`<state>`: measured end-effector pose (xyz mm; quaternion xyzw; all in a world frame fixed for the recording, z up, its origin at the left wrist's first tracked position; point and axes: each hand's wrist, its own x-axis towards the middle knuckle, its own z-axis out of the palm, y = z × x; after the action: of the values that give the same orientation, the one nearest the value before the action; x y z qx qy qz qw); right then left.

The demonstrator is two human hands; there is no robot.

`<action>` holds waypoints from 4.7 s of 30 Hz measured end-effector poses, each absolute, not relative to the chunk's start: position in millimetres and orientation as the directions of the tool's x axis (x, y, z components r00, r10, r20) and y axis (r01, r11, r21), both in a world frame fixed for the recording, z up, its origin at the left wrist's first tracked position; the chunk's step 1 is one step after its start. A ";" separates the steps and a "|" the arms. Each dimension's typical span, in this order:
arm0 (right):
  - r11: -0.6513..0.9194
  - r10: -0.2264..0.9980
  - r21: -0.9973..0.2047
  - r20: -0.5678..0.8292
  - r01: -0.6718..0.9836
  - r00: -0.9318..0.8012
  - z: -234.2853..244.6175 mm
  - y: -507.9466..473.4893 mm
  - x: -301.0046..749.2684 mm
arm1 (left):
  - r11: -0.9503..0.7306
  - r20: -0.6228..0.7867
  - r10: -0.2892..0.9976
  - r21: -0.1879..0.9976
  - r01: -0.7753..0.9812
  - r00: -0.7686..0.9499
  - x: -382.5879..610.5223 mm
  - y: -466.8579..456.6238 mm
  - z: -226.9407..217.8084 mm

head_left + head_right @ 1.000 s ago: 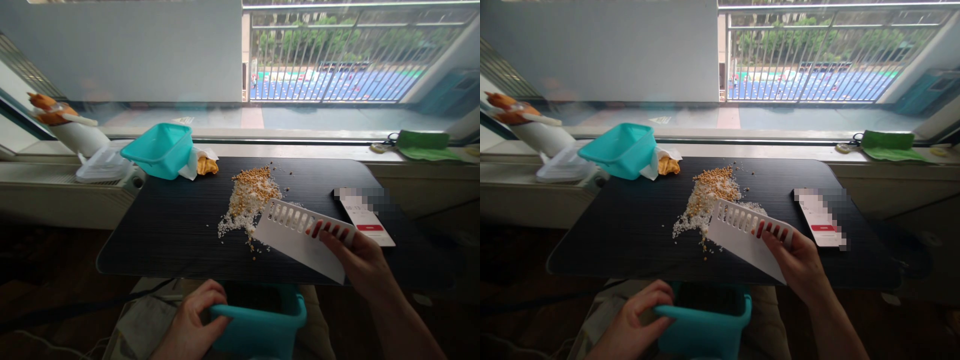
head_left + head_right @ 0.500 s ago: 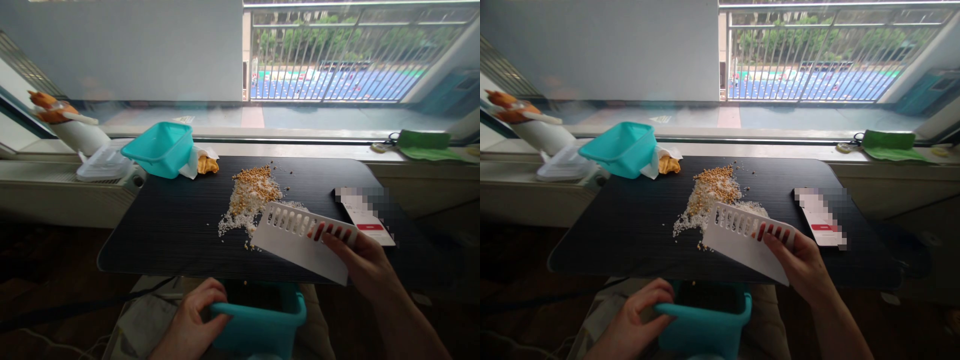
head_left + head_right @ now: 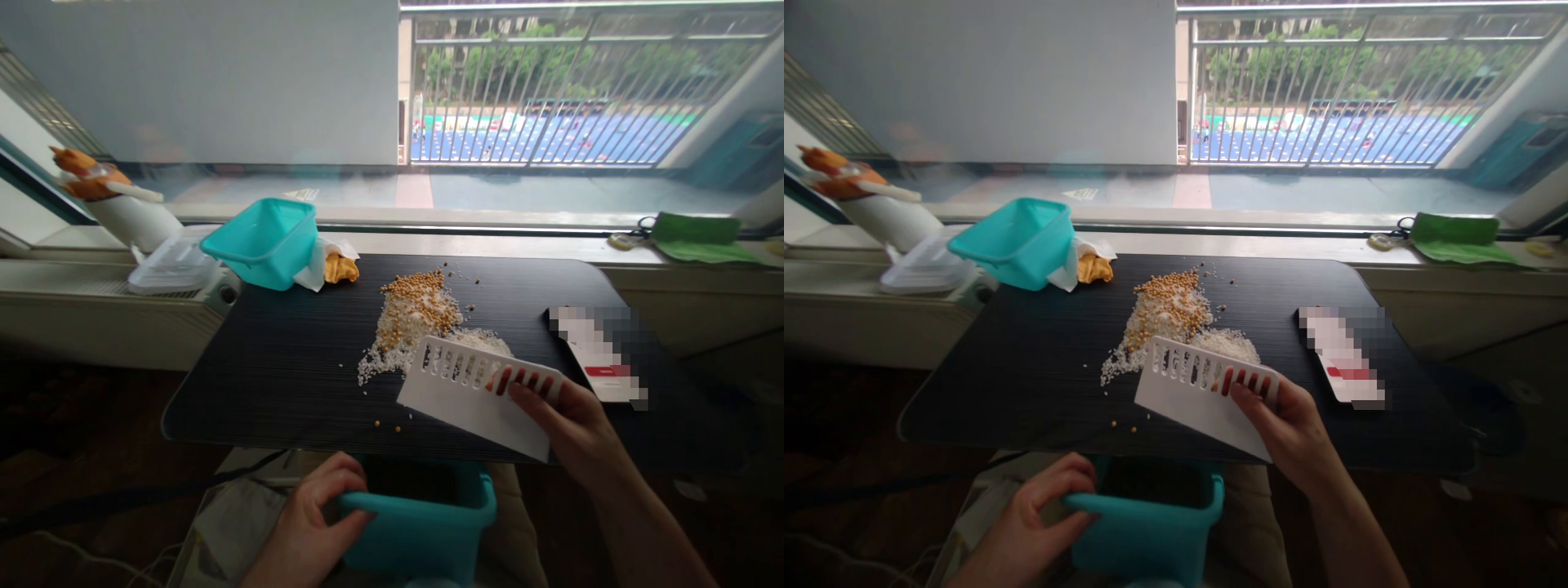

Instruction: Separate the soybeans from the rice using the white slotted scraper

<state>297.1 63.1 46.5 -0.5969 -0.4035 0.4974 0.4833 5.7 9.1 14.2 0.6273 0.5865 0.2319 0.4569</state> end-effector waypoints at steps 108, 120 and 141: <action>0.324 0.917 -0.863 0.387 0.388 0.093 21.8 107.5 271.3 | 0.097 -0.233 0.953 0.838 0.537 0.191 -0.3 8.4 3.8; 0.307 0.946 -0.873 0.323 0.379 -0.020 17.1 113.6 271.5 | 0.120 -0.241 0.955 0.844 0.524 0.170 -1.0 7.9 4.3; 0.266 0.963 -0.900 0.231 0.345 -0.140 22.4 85.7 286.1 | 0.094 -0.210 0.961 0.857 0.507 0.177 2.0 10.5 9.6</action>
<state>286.1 85.7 22.4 -0.4908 -0.6662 0.3553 0.4348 2.0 10.5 9.6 0.6235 0.5890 0.2538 0.4471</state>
